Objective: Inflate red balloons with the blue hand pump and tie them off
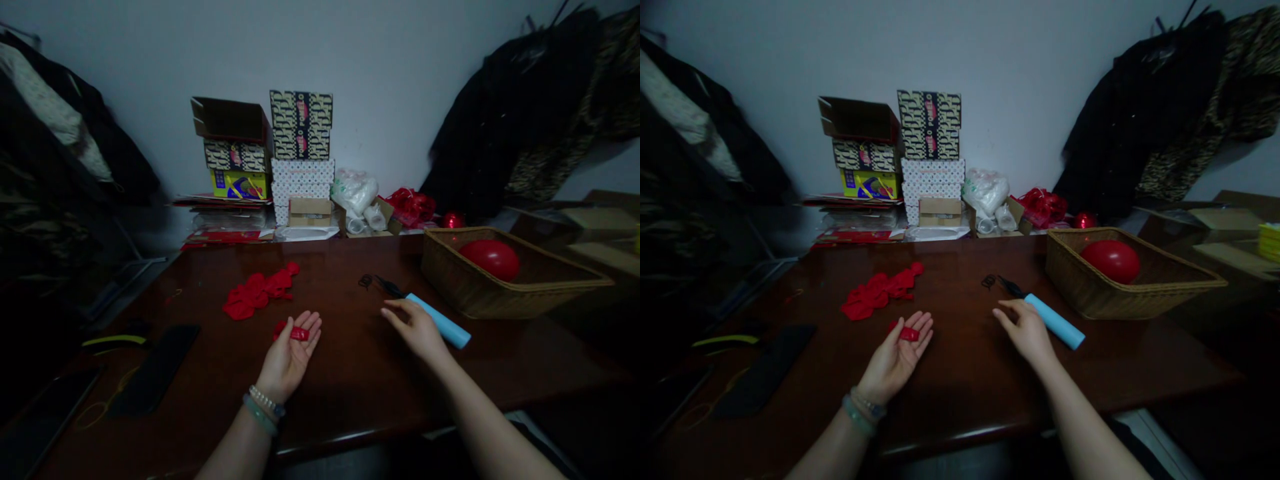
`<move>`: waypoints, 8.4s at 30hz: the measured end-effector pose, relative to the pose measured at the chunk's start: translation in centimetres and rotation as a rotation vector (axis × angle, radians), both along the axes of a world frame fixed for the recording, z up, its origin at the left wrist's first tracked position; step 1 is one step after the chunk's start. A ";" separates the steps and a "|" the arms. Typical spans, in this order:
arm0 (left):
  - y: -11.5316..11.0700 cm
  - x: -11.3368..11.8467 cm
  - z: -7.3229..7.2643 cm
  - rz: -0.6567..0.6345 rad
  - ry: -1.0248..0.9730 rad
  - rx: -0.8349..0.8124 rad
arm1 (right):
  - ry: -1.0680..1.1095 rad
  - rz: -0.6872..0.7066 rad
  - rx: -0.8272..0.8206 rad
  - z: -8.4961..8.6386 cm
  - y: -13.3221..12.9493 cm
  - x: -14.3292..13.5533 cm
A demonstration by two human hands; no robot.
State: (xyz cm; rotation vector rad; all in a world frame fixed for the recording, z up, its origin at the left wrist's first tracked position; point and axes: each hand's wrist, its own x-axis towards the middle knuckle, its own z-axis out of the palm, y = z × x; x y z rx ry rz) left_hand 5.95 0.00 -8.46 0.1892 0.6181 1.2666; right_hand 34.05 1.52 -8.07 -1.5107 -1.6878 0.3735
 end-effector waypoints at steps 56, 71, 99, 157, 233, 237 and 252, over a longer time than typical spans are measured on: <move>3.3 -4.9 -0.9 0.379 -0.023 0.033 | -0.599 0.348 0.332 -2.0 -1.7 -9.1; 2.6 -3.7 -0.3 0.379 0.304 0.038 | -0.543 0.369 0.312 -1.4 -2.2 -9.4; 1.1 -4.9 3.1 0.275 0.049 0.121 | -0.021 0.585 -0.142 1.0 -5.8 -13.0; 2.3 -6.6 2.7 0.314 -0.228 0.246 | 0.235 0.505 -0.275 -0.5 -3.5 -15.6; 2.1 -8.4 5.1 0.771 0.149 0.157 | -0.378 0.296 0.149 0.6 -4.5 -15.7; 2.2 -9.3 5.5 0.803 0.124 0.145 | -0.380 0.288 0.155 0.8 -4.4 -15.4; 2.2 -6.4 4.9 0.812 0.249 0.191 | -0.358 0.267 0.256 1.3 -4.4 -14.7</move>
